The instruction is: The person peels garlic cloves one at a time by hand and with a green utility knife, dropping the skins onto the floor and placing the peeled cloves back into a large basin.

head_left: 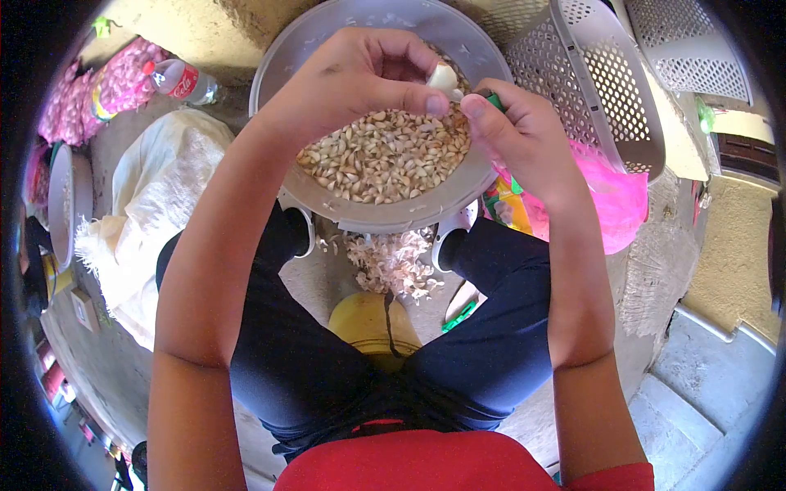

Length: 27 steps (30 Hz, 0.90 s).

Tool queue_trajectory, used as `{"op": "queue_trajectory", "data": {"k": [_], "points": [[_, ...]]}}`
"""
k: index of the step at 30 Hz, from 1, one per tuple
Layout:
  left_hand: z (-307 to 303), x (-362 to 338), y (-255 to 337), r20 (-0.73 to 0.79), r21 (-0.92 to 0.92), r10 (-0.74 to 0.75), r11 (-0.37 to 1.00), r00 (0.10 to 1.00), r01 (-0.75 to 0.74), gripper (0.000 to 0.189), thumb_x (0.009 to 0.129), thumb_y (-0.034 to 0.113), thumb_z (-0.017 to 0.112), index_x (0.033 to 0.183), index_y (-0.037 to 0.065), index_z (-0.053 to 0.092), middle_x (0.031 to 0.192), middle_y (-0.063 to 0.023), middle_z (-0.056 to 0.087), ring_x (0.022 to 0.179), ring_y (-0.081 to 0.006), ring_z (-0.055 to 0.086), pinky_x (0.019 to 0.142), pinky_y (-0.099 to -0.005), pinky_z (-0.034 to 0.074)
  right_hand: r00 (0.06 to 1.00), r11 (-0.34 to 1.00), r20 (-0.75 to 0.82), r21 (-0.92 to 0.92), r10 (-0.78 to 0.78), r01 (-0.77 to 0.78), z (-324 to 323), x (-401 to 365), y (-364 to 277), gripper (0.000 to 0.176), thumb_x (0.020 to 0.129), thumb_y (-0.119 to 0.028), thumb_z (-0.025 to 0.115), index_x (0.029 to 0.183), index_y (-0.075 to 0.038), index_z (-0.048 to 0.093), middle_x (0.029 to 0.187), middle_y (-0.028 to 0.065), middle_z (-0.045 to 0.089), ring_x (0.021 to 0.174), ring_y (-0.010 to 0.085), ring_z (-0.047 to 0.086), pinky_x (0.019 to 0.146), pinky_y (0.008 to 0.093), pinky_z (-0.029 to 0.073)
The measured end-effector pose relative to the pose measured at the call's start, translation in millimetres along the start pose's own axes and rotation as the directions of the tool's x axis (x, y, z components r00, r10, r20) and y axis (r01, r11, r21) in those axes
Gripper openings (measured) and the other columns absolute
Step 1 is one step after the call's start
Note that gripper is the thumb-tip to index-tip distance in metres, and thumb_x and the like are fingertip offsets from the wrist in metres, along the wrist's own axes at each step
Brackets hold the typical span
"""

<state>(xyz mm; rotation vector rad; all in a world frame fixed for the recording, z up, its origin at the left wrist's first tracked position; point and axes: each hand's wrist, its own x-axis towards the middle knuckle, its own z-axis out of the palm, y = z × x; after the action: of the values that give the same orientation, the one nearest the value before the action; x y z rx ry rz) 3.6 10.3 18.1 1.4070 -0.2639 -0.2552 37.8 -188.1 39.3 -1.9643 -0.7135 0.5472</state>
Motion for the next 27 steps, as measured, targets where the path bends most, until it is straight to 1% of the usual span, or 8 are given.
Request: {"op": "queue_trajectory", "data": {"k": [9,12,15,18,21,24,25,27], "points": [[-0.9,2.2,-6.6,-0.145,-0.136,-0.005,0.991,0.989,-0.015,0.032,0.081,0.025,0.056,0.104,0.002,0.054,0.093,-0.0037,0.058,0.078,-0.0097,0.055,0.070,-0.0247,0.046,0.978,0.935,0.205,-0.351,0.027,0.048,3.3,2.1,1.2,0.038,0.080,-0.037,0.054,0.077,0.001,0.055,0.059,0.0166,0.053,0.052,0.0272,0.051,0.053,0.0356,0.040],[1.7,1.5,-8.2,-0.108,-0.108,-0.050,0.993,0.993,0.038,0.033,0.082,0.025,0.054,0.107,0.003,0.053,0.092,-0.0033,0.058,0.079,-0.0092,0.055,0.069,-0.0239,0.046,0.995,0.979,0.091,-0.204,0.039,-0.020,5.4,1.8,9.2,0.042,0.079,-0.041,0.054,0.080,0.001,0.055,0.064,0.0180,0.055,0.060,0.0286,0.055,0.057,0.0377,0.041],[5.9,1.2,-7.4,-0.072,-0.090,-0.132,0.988,0.989,0.125,0.035,0.083,0.026,0.052,0.109,0.003,0.052,0.092,-0.0033,0.058,0.079,-0.0087,0.055,0.069,-0.0230,0.046,0.999,0.971,0.001,-0.236,0.042,-0.041,-2.1,3.8,15.6,0.045,0.077,-0.044,0.056,0.082,0.001,0.054,0.068,0.0179,0.055,0.063,0.0276,0.054,0.059,0.0366,0.041],[6.0,0.7,-10.3,-0.065,-0.070,-0.192,0.980,0.979,0.187,0.037,0.083,0.029,0.052,0.108,0.003,0.053,0.093,-0.0035,0.059,0.078,-0.0084,0.055,0.068,-0.0229,0.045,0.988,0.941,0.117,-0.335,0.099,-0.055,-10.3,2.5,23.4,0.045,0.076,-0.044,0.057,0.084,0.000,0.053,0.070,0.0164,0.055,0.065,0.0262,0.053,0.061,0.0357,0.041],[6.7,-0.3,-13.2,-0.106,0.058,-0.237,0.968,0.966,0.244,0.037,0.082,0.033,0.054,0.106,0.005,0.056,0.093,-0.0028,0.059,0.078,-0.0085,0.054,0.067,-0.0231,0.044,0.882,0.914,0.362,-0.374,0.301,-0.159,-13.5,0.0,14.6,0.033,0.079,-0.030,0.058,0.091,0.000,0.054,0.072,0.0067,0.055,0.065,0.0117,0.052,0.057,0.0266,0.043],[7.0,-0.2,-15.6,-0.150,0.103,-0.268,0.953,0.952,0.284,0.036,0.080,0.034,0.056,0.102,0.006,0.058,0.091,-0.0016,0.059,0.077,-0.0093,0.054,0.066,-0.0232,0.043,0.842,0.944,0.444,-0.257,0.307,-0.209,-12.0,-4.3,8.1,0.031,0.077,-0.028,0.059,0.090,0.000,0.054,0.074,0.0081,0.056,0.067,0.0168,0.055,0.061,0.0310,0.044],[7.5,-0.3,-16.6,-0.160,0.096,-0.277,0.951,0.948,0.294,0.035,0.080,0.034,0.056,0.101,0.006,0.059,0.091,-0.0012,0.059,0.076,-0.0097,0.054,0.066,-0.0233,0.042,0.843,0.960,0.487,-0.256,0.229,-0.112,-9.3,-7.3,10.0,0.033,0.076,-0.031,0.058,0.090,-0.001,0.055,0.075,0.0111,0.057,0.069,0.0207,0.056,0.062,0.0336,0.043],[10.1,0.9,-18.6,-0.161,0.282,-0.241,0.918,0.957,0.278,0.034,0.079,0.031,0.058,0.100,0.004,0.059,0.089,-0.0020,0.059,0.075,-0.0106,0.054,0.066,-0.0233,0.042,0.824,0.966,0.562,-0.246,0.077,0.078,-1.5,-16.2,17.6,0.036,0.075,-0.036,0.057,0.089,-0.003,0.056,0.077,0.0171,0.058,0.073,0.0287,0.057,0.066,0.0387,0.043]]}}
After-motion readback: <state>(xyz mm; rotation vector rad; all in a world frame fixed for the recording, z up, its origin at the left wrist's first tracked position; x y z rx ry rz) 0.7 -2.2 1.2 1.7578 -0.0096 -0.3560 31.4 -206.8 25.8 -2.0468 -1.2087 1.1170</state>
